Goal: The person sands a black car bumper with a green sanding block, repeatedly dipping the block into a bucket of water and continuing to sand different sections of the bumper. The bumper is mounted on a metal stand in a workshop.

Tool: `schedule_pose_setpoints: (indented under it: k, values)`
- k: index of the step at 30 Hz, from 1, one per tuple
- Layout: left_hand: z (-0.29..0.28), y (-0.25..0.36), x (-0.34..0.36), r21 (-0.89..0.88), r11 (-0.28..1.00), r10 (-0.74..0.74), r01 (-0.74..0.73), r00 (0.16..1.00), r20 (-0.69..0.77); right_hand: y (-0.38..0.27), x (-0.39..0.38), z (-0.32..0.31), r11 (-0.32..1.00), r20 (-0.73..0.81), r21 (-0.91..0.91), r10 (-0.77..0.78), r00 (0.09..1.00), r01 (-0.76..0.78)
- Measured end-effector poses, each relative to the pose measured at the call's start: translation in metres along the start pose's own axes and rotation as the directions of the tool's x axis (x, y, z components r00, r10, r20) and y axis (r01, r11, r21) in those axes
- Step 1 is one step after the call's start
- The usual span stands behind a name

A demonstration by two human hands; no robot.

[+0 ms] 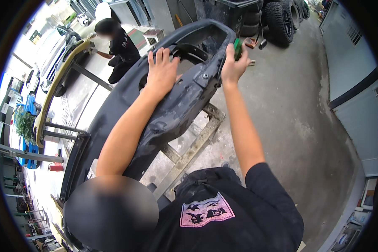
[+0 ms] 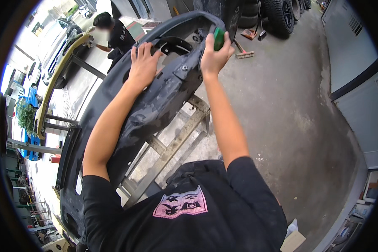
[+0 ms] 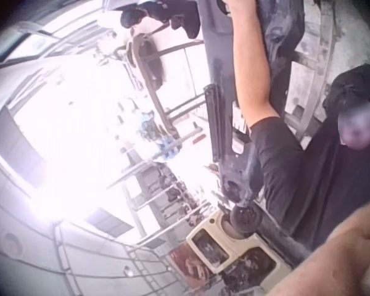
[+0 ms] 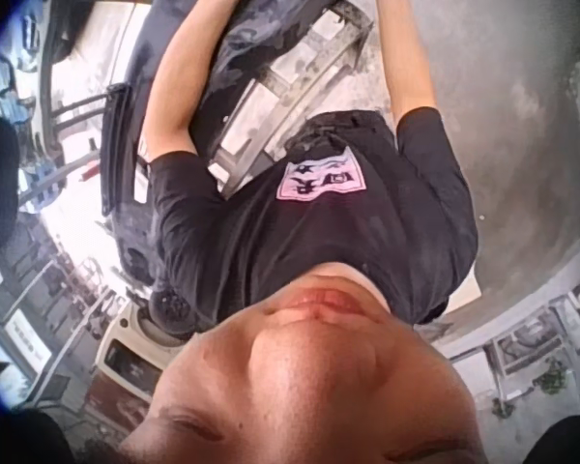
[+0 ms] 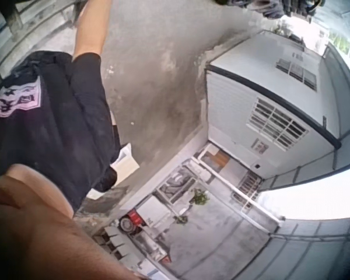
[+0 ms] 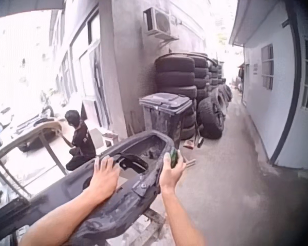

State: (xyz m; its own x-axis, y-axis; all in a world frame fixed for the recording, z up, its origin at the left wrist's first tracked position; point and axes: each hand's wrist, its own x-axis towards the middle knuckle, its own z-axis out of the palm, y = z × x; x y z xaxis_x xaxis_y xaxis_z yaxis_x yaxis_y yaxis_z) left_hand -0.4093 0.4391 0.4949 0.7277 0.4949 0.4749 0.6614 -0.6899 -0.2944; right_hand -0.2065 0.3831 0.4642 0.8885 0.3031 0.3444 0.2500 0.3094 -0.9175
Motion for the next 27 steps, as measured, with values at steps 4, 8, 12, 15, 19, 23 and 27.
schedule_pose_setpoints:
  k: [4, 8, 12, 15, 19, 23, 27]
  values:
    - [0.002, -0.002, -0.009, 0.011, 1.000, 0.009, -0.009, 1.000, 0.013, -0.003, -0.093, -0.019, 0.992, 0.102, 0.076, -0.111, 0.989, 0.103]
    - [0.000, 0.000, -0.006, -0.003, 1.000, -0.013, 0.013, 0.998, 0.066, 0.002, -0.027, -0.007, 0.997, 0.042, 0.081, -0.005, 0.999, 0.002]
    - [0.000, 0.000, -0.005, -0.011, 0.999, -0.033, 0.034, 0.997, 0.067, 0.016, -0.047, -0.002, 0.990, -0.013, 0.119, 0.079, 0.997, -0.077]
    - [0.000, 0.001, -0.010, -0.035, 0.999, -0.023, 0.024, 0.998, 0.055, 0.005, -0.077, -0.009, 0.991, 0.000, 0.124, -0.041, 0.999, 0.041]
    - [0.002, 0.001, -0.001, -0.026, 1.000, -0.005, 0.006, 0.999, 0.038, 0.011, -0.013, -0.008, 0.996, -0.033, 0.064, 0.072, 0.997, -0.069]
    - [0.002, -0.003, -0.008, -0.043, 0.999, -0.009, 0.011, 0.999, 0.037, 0.002, -0.080, -0.012, 0.975, 0.038, 0.060, -0.215, 0.976, 0.213]
    - [0.001, 0.000, -0.002, -0.014, 1.000, 0.015, -0.014, 1.000, 0.021, 0.006, -0.019, -0.012, 0.969, -0.001, 0.036, -0.244, 0.970, 0.244]
